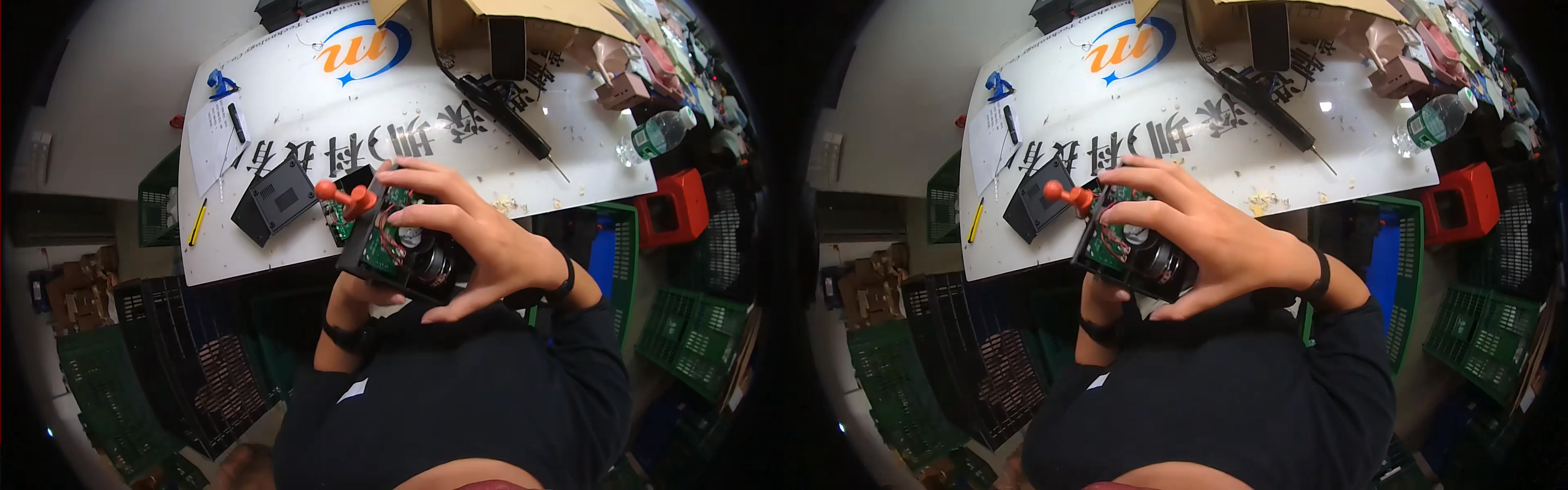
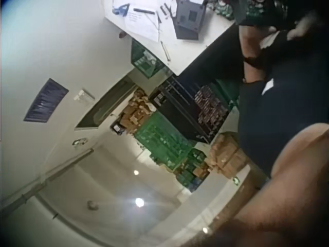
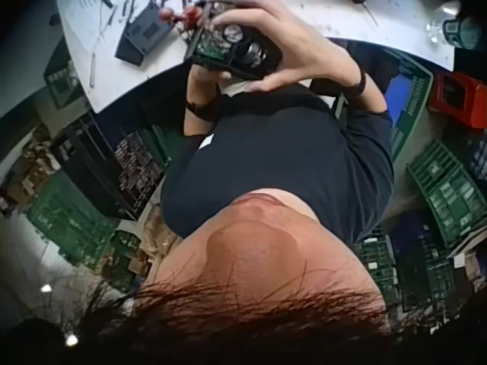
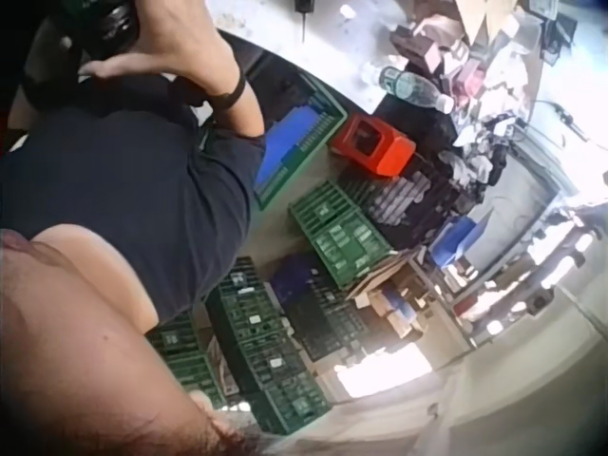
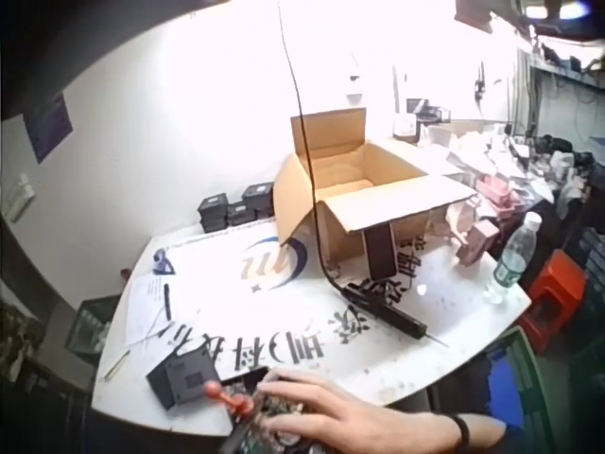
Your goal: Assemble and inspect electronic components and portable devices at a factory workstation.
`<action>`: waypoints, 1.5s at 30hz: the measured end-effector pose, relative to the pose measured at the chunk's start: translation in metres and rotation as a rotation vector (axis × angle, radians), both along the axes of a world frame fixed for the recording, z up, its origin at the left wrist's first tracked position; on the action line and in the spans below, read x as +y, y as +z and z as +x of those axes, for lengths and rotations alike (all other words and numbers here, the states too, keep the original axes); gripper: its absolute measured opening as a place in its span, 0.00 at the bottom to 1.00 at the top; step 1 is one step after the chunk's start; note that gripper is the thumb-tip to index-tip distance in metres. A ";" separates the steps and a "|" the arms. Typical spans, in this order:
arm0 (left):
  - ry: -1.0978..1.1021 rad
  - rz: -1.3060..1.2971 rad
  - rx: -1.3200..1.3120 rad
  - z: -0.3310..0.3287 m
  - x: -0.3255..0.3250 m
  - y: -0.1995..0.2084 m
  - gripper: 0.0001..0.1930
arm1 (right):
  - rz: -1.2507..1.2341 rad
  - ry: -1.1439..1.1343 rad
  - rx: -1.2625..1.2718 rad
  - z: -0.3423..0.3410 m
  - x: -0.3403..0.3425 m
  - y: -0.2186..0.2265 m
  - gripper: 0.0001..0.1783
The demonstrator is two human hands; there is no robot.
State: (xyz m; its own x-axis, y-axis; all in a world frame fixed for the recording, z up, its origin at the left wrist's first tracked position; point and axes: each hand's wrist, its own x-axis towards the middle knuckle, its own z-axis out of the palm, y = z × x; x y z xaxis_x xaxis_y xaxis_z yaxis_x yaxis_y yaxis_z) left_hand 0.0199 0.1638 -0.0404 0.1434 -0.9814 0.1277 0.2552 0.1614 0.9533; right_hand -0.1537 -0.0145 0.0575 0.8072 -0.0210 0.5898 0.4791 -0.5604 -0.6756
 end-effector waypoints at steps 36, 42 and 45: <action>0.229 0.144 -0.206 -0.001 0.002 0.016 0.80 | 0.879 0.426 0.846 -0.023 -0.013 -0.064 0.07; 0.164 0.199 -0.281 -0.005 -0.003 0.029 0.78 | 0.154 -0.164 0.249 -0.016 0.011 -0.054 0.09; 0.181 0.195 -0.224 -0.008 -0.004 0.029 0.78 | -0.205 -0.220 0.066 -0.016 0.011 -0.049 0.13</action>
State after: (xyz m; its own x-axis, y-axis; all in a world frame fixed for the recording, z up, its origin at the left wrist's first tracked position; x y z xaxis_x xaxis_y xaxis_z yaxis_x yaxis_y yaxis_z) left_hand 0.0124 0.1594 -0.0111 0.3074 -0.9515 -0.0118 0.0198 -0.0060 0.9998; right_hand -0.1698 -0.0039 0.0082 0.8335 -0.0854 0.5458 0.2899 -0.7734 -0.5638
